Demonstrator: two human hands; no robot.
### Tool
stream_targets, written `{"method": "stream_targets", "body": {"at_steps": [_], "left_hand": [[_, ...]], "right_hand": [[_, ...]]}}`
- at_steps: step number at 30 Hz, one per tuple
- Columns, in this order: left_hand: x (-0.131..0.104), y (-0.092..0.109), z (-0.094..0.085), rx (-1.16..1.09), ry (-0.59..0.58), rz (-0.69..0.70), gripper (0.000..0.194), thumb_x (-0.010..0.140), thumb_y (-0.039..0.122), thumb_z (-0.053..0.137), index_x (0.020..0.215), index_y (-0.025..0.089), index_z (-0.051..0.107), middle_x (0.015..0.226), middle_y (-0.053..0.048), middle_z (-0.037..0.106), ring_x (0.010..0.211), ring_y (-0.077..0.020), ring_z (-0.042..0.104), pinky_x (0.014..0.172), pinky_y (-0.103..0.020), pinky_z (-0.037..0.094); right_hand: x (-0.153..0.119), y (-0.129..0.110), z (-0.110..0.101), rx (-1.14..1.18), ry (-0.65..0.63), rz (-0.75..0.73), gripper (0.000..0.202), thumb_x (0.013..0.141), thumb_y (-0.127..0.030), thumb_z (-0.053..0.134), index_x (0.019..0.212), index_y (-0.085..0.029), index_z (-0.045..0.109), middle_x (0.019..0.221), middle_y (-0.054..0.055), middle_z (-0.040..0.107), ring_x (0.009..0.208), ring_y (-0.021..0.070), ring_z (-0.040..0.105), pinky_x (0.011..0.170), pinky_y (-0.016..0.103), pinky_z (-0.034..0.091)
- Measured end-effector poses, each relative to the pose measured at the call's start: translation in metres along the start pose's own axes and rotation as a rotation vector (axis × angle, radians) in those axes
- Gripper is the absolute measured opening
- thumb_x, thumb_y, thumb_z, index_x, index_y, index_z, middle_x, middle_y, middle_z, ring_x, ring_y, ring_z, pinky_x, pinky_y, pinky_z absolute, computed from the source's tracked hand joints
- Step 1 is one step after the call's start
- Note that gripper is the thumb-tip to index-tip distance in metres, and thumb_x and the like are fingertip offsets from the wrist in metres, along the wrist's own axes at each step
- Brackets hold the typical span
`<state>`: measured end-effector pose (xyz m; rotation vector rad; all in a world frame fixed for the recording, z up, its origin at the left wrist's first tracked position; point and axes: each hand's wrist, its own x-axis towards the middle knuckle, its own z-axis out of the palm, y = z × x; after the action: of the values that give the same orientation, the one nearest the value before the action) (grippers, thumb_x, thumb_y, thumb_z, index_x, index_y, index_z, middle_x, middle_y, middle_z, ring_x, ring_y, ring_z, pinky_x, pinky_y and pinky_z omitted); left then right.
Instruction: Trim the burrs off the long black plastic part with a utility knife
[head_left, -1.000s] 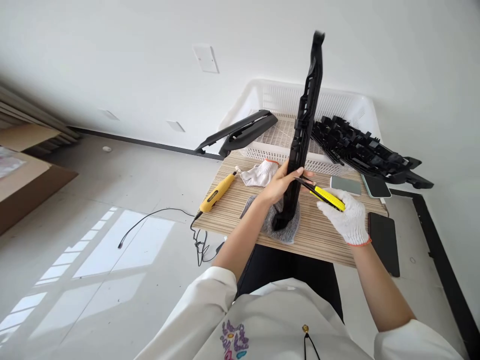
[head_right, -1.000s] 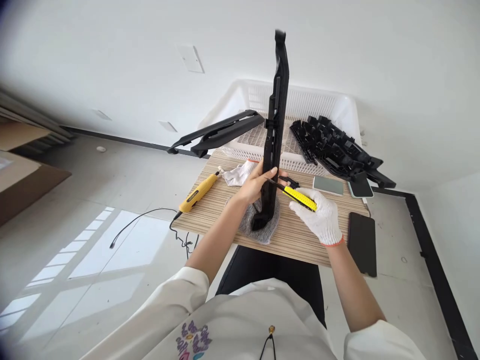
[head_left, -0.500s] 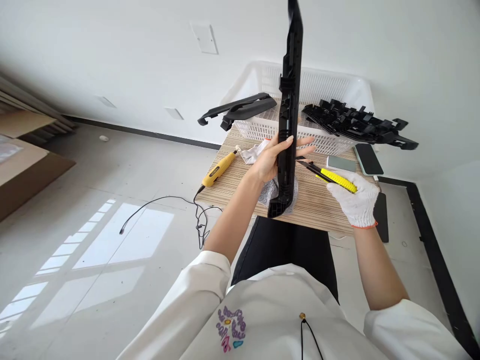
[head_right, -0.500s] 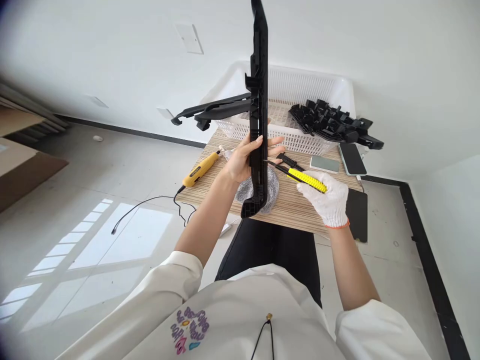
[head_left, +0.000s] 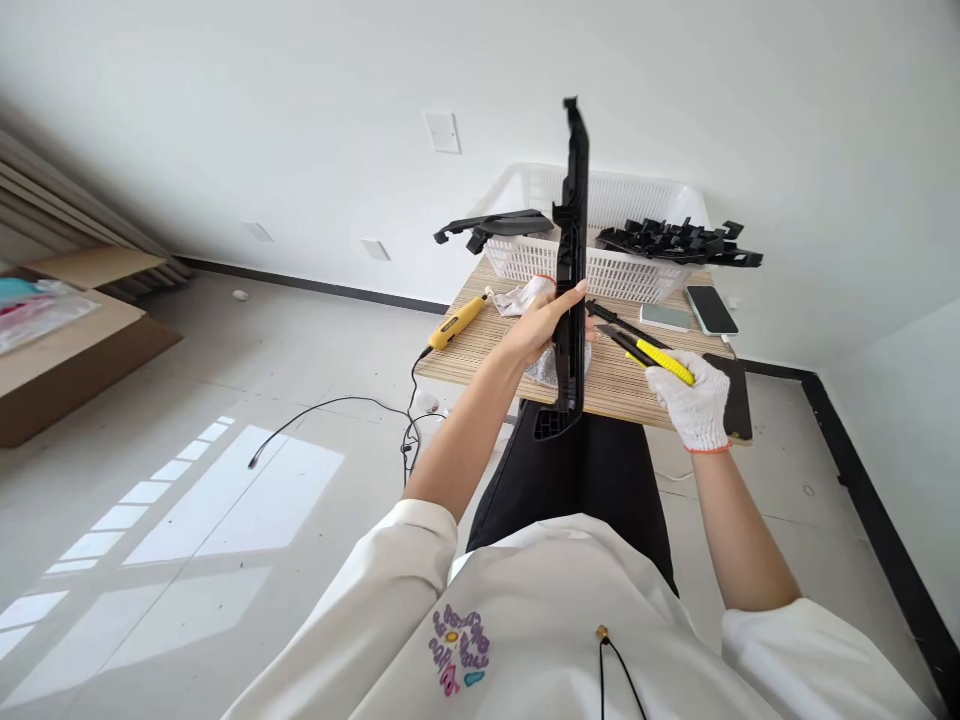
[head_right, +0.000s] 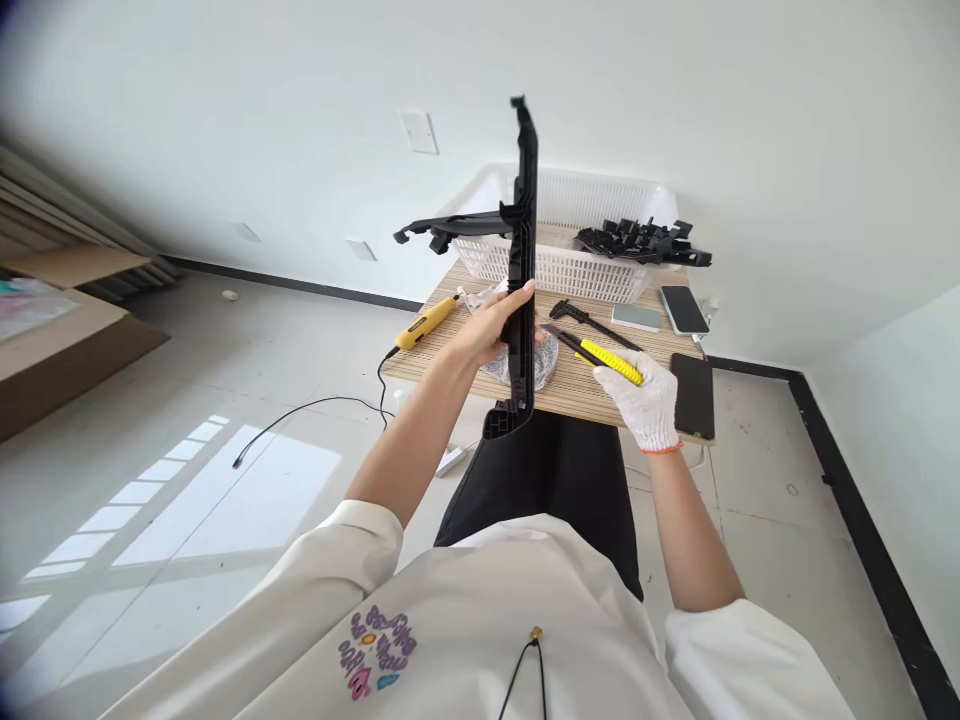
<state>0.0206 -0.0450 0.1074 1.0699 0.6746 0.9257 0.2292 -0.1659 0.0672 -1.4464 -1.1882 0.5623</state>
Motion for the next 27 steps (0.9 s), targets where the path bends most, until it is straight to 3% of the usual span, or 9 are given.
{"method": "stream_targets", "body": {"at_steps": [3,6,12,18,23,27], "left_hand": [[-0.006,-0.009,0.006,-0.059,0.109,0.018,0.046,0.080,0.061,0.072,0.074,0.017,0.060,0.064,-0.006,0.064,0.077,-0.0282,0.075,0.064,-0.039,0.062],[-0.011,-0.018,0.014,-0.118,0.206,0.079,0.048,0.081,0.064,0.068,0.075,0.018,0.057,0.059,-0.003,0.060,0.071,-0.0253,0.073,0.062,-0.036,0.061],[-0.012,-0.017,0.029,-0.106,0.259,0.230,0.037,0.082,0.052,0.072,0.078,0.020,0.055,0.057,0.003,0.058,0.061,-0.0171,0.070,0.059,-0.027,0.059],[-0.004,-0.021,0.041,-0.238,0.348,0.336,0.040,0.075,0.049,0.079,0.075,0.020,0.051,0.059,0.004,0.060,0.056,-0.0131,0.067,0.059,-0.024,0.055],[-0.005,-0.038,0.049,-0.249,0.299,0.372,0.027,0.084,0.043,0.071,0.081,0.020,0.058,0.063,0.003,0.064,0.065,-0.0123,0.069,0.065,-0.022,0.054],[-0.009,-0.048,0.047,-0.176,0.235,0.387,0.021,0.083,0.038,0.072,0.088,0.019,0.063,0.074,0.001,0.070,0.072,-0.0127,0.069,0.071,-0.023,0.054]], "right_hand": [[-0.010,-0.013,0.012,0.298,0.096,0.126,0.020,0.070,-0.033,0.074,0.084,-0.019,0.069,0.050,-0.007,0.054,0.039,0.0077,0.043,0.036,0.021,0.034],[-0.031,-0.023,0.030,0.451,0.017,0.212,0.025,0.066,-0.031,0.076,0.087,-0.020,0.069,0.055,-0.006,0.056,0.041,0.0068,0.043,0.035,0.020,0.031],[-0.066,-0.019,0.051,0.499,-0.032,0.384,0.040,0.058,-0.034,0.083,0.087,-0.023,0.059,0.056,-0.010,0.054,0.041,0.0063,0.046,0.035,0.017,0.032],[-0.070,-0.025,0.067,0.495,-0.046,0.438,0.036,0.066,-0.036,0.077,0.084,-0.024,0.048,0.053,-0.011,0.052,0.037,0.0053,0.046,0.032,0.014,0.027],[-0.065,-0.025,0.084,0.518,0.067,0.513,0.033,0.070,-0.037,0.074,0.082,-0.025,0.047,0.053,-0.012,0.049,0.031,0.0044,0.039,0.027,0.016,0.024],[-0.062,-0.022,0.090,0.532,0.100,0.486,0.033,0.070,-0.036,0.076,0.080,-0.024,0.047,0.054,-0.011,0.049,0.031,0.0042,0.039,0.027,0.017,0.026]]}}
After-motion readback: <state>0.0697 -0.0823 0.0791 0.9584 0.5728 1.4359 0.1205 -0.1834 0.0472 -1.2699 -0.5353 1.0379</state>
